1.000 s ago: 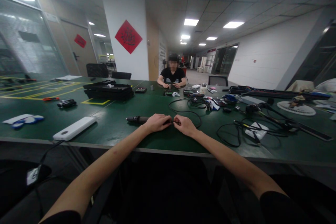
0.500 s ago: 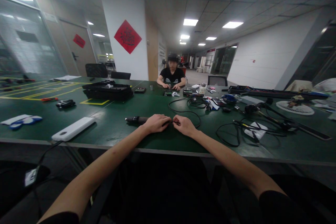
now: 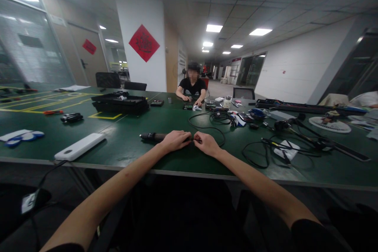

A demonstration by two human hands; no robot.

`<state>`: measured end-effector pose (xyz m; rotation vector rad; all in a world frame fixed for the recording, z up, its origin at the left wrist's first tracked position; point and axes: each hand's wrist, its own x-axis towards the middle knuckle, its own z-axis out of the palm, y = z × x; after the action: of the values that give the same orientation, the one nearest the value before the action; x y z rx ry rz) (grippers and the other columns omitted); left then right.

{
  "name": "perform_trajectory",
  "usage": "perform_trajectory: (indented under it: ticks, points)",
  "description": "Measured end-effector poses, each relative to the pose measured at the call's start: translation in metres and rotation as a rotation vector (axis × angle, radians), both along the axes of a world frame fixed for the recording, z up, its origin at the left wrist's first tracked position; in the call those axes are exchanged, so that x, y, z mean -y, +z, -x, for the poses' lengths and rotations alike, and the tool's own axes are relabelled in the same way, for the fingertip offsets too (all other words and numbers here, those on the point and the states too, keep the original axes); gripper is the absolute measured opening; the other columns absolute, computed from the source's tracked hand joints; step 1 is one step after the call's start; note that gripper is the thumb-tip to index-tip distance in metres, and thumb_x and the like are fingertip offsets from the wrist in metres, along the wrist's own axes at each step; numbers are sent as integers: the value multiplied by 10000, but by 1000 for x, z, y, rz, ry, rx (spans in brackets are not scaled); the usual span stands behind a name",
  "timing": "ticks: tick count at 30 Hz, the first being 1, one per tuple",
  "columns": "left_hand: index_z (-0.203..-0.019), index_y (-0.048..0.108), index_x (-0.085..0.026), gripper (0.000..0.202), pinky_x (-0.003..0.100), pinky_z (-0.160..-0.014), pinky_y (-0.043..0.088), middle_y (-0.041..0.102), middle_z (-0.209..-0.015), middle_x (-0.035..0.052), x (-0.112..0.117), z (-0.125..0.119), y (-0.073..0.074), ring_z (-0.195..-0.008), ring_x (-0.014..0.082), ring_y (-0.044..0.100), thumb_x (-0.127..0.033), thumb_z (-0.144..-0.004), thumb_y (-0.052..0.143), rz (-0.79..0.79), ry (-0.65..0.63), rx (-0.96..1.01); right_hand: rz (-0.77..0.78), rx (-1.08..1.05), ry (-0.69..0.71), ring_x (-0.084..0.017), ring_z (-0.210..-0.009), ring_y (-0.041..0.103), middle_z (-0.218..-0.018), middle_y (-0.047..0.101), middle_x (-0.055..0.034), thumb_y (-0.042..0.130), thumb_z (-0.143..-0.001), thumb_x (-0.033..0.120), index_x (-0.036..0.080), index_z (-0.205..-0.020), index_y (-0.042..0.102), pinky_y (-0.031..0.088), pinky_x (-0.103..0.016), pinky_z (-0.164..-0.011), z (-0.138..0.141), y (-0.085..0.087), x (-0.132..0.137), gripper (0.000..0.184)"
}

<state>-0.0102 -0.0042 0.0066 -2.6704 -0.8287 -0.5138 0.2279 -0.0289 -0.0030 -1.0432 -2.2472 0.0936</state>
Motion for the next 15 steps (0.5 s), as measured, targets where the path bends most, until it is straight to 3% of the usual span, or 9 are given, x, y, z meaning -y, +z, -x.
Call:
perform_trajectory:
  ticks: [15]
  points:
    - [-1157, 579, -251, 202, 318, -838, 490, 709, -1040, 37, -2, 2, -2, -970, 204, 683, -389, -1038, 494, -5, -30, -9, 20, -11, -3, -152, -727, 601, -868, 677, -2, 649, -926, 249, 233, -974, 618, 400, -236, -663, 0, -1, -1, 60]
